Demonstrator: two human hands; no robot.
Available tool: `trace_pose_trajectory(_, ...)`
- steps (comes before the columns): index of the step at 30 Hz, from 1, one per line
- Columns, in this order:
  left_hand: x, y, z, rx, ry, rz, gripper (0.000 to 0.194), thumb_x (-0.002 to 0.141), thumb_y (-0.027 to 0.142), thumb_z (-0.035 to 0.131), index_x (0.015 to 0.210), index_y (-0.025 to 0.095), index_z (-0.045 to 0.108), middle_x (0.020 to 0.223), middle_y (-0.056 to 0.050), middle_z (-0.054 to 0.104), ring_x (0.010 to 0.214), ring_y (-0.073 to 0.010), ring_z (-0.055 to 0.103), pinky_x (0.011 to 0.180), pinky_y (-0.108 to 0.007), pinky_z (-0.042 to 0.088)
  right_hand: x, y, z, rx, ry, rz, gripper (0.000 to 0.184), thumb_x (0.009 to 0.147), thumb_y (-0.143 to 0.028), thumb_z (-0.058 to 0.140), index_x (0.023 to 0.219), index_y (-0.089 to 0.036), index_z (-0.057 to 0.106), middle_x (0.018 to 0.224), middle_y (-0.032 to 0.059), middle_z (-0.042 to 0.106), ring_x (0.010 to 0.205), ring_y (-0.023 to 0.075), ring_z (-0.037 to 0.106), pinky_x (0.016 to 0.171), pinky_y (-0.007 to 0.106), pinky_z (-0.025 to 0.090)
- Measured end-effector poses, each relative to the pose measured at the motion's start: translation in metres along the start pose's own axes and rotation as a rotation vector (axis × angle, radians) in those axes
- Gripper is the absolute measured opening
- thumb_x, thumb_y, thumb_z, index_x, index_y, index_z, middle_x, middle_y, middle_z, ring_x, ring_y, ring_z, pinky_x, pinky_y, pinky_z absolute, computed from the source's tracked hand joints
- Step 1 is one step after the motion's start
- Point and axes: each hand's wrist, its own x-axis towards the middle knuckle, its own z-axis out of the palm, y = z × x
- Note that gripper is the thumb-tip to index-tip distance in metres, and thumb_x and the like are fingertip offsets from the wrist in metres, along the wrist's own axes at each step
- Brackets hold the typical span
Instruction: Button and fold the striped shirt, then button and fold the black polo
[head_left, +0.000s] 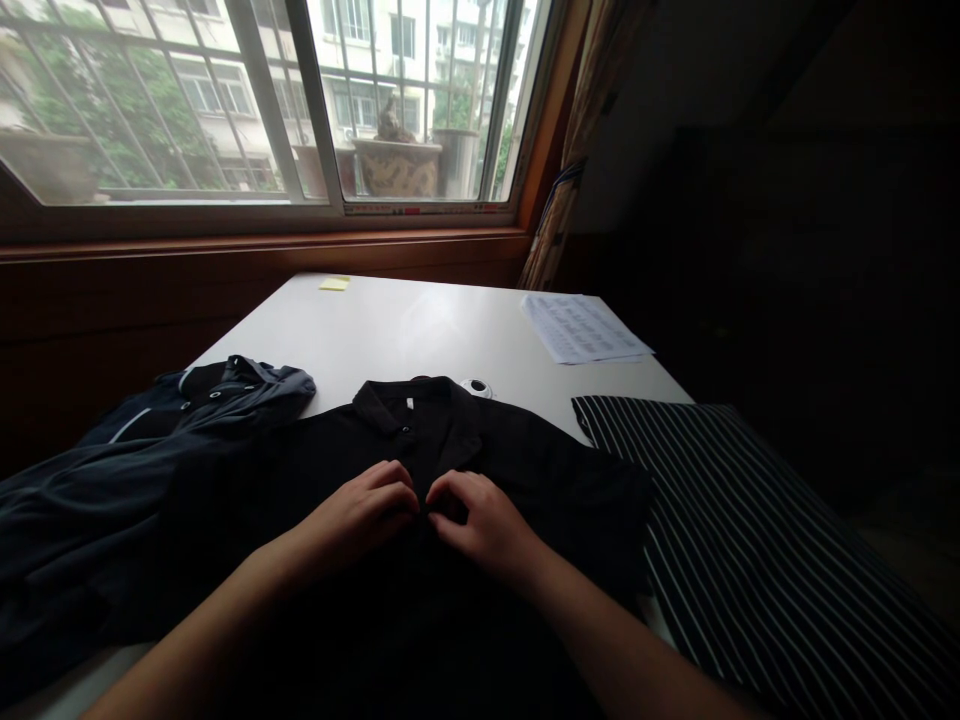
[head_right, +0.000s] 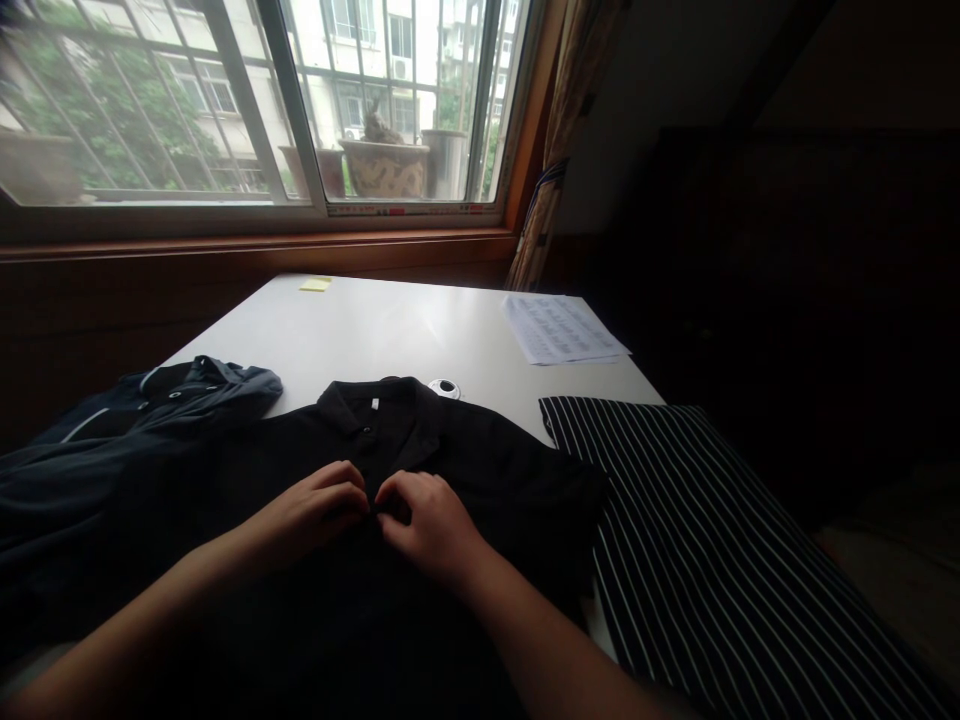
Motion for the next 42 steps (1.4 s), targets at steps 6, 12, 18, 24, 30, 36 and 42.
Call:
trace_pose_trajectory(6, 0.001, 0.002, 0.001, -0.102, 0.022, -0.073, 0.010, 0.093, 0.016, 0.058, 0.095, 0.021, 0.066, 0.104, -0.005, 0.059, 0.093, -0.0159, 0.060, 0.081, -0.027, 0.051, 0.000, 0.000, 0.000, 0.009, 0.001, -0.008, 0.019, 0.079, -0.013, 0.073, 0.095, -0.024, 0.067, 0.088, -0.0014, 0.069, 0.083, 0.0170, 0.062, 0.081, 0.031, 0.045)
trace_pose_trajectory(12, 0.003, 0.009, -0.004, -0.204, 0.053, -0.140, 0.008, 0.094, 0.019, 0.059, 0.094, 0.020, 0.066, 0.118, -0.007, 0.058, 0.097, -0.0162, 0.060, 0.081, -0.027, 0.052, 0.000, -0.001, -0.001, 0.088, 0.013, -0.001, 0.017, 0.081, -0.013, 0.069, 0.094, -0.023, 0.067, 0.089, -0.0010, 0.068, 0.081, 0.0159, 0.062, 0.077, 0.028, 0.047)
trace_pose_trajectory(18, 0.005, 0.015, -0.001, -0.181, 0.087, -0.186, 0.013, 0.096, 0.020, 0.055, 0.103, 0.024, 0.065, 0.105, -0.005, 0.065, 0.102, -0.0199, 0.057, 0.090, -0.034, 0.052, 0.000, -0.004, -0.004, 0.211, 0.049, 0.006, 0.013, 0.083, -0.013, 0.066, 0.092, -0.022, 0.066, 0.087, -0.0013, 0.066, 0.079, 0.0144, 0.062, 0.073, 0.025, 0.048)
trace_pose_trajectory(24, 0.001, 0.005, 0.002, -0.115, 0.084, -0.222, 0.011, 0.094, 0.019, 0.057, 0.098, 0.023, 0.067, 0.099, -0.005, 0.059, 0.099, -0.0198, 0.056, 0.088, -0.032, 0.052, 0.001, -0.004, -0.004, 0.227, 0.050, 0.018, 0.013, 0.082, -0.013, 0.067, 0.092, -0.022, 0.066, 0.084, -0.0021, 0.065, 0.075, 0.0134, 0.061, 0.070, 0.024, 0.047)
trace_pose_trajectory(30, -0.004, -0.009, -0.007, -0.177, -0.017, -0.199, 0.020, 0.092, 0.021, 0.061, 0.112, 0.024, 0.064, 0.105, -0.003, 0.063, 0.095, -0.0173, 0.060, 0.087, -0.031, 0.053, 0.001, -0.002, -0.002, 0.168, 0.036, 0.029, 0.014, 0.082, -0.014, 0.067, 0.093, -0.023, 0.067, 0.086, -0.0014, 0.067, 0.077, 0.0143, 0.061, 0.070, 0.025, 0.046)
trace_pose_trajectory(36, -0.003, -0.012, -0.011, -0.175, -0.064, -0.152, 0.031, 0.086, 0.016, 0.069, 0.115, 0.025, 0.063, 0.104, -0.002, 0.069, 0.105, -0.0198, 0.059, 0.093, -0.034, 0.050, 0.001, -0.002, -0.001, 0.155, 0.033, 0.031, 0.015, 0.082, -0.014, 0.067, 0.095, -0.023, 0.066, 0.087, -0.0012, 0.067, 0.078, 0.0150, 0.061, 0.071, 0.026, 0.046)
trace_pose_trajectory(42, 0.000, -0.003, -0.008, -0.139, 0.017, -0.244, 0.008, 0.087, 0.022, 0.068, 0.094, 0.022, 0.068, 0.095, -0.001, 0.064, 0.085, -0.0160, 0.064, 0.078, -0.027, 0.053, 0.001, -0.002, -0.001, 0.177, 0.065, 0.052, 0.015, 0.082, -0.015, 0.068, 0.094, -0.022, 0.066, 0.087, -0.0013, 0.066, 0.076, 0.0143, 0.060, 0.070, 0.026, 0.046)
